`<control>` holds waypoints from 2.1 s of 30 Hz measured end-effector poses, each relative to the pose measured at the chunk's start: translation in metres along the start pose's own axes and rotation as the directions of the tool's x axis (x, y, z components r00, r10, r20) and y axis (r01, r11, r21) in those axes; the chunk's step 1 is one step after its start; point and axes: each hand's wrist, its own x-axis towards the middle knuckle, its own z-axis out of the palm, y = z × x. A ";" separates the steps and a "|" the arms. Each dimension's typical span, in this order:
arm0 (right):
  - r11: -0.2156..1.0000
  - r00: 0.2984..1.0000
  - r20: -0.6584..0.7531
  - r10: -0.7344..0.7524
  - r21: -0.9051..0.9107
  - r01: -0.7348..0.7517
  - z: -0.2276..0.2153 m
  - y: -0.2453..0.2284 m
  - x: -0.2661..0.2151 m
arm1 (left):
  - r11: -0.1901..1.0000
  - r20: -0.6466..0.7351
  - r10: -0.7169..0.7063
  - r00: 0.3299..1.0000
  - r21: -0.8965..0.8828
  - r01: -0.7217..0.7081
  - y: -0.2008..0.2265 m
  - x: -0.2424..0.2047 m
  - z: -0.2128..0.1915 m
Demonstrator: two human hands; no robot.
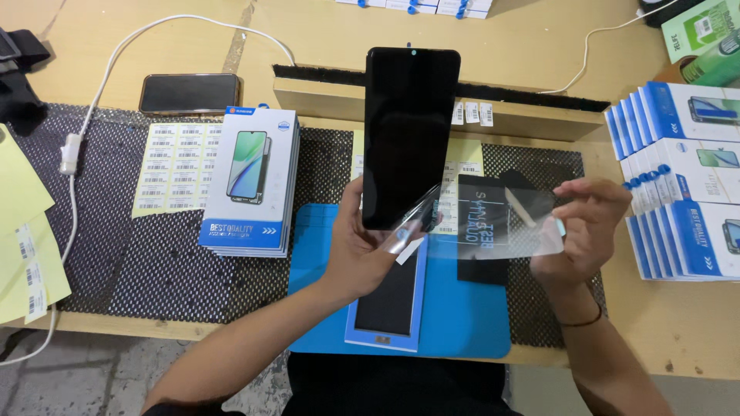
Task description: The person inspects a phone screen assembly, removes protective films, and places it into a branded box. They then stack multiple boxes, secure them with a rubber band, and apply labels to the packaging. The person repeats the process with another screen, removing films and preparing it for packaging.
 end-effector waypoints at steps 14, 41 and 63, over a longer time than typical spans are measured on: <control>0.907 0.953 0.029 0.303 0.299 -0.297 0.017 -0.005 -0.006 | 0.998 0.122 0.011 0.992 -0.062 -0.003 -0.008 -0.011 -0.004; 0.872 0.934 0.218 0.285 0.346 -0.347 0.025 -0.004 -0.012 | 0.979 0.132 0.158 0.979 -0.151 -0.138 -0.078 -0.024 -0.016; 0.872 0.937 0.202 0.284 0.351 -0.340 0.026 -0.011 -0.008 | 0.988 0.065 0.100 0.993 -0.124 -0.091 -0.055 -0.023 -0.004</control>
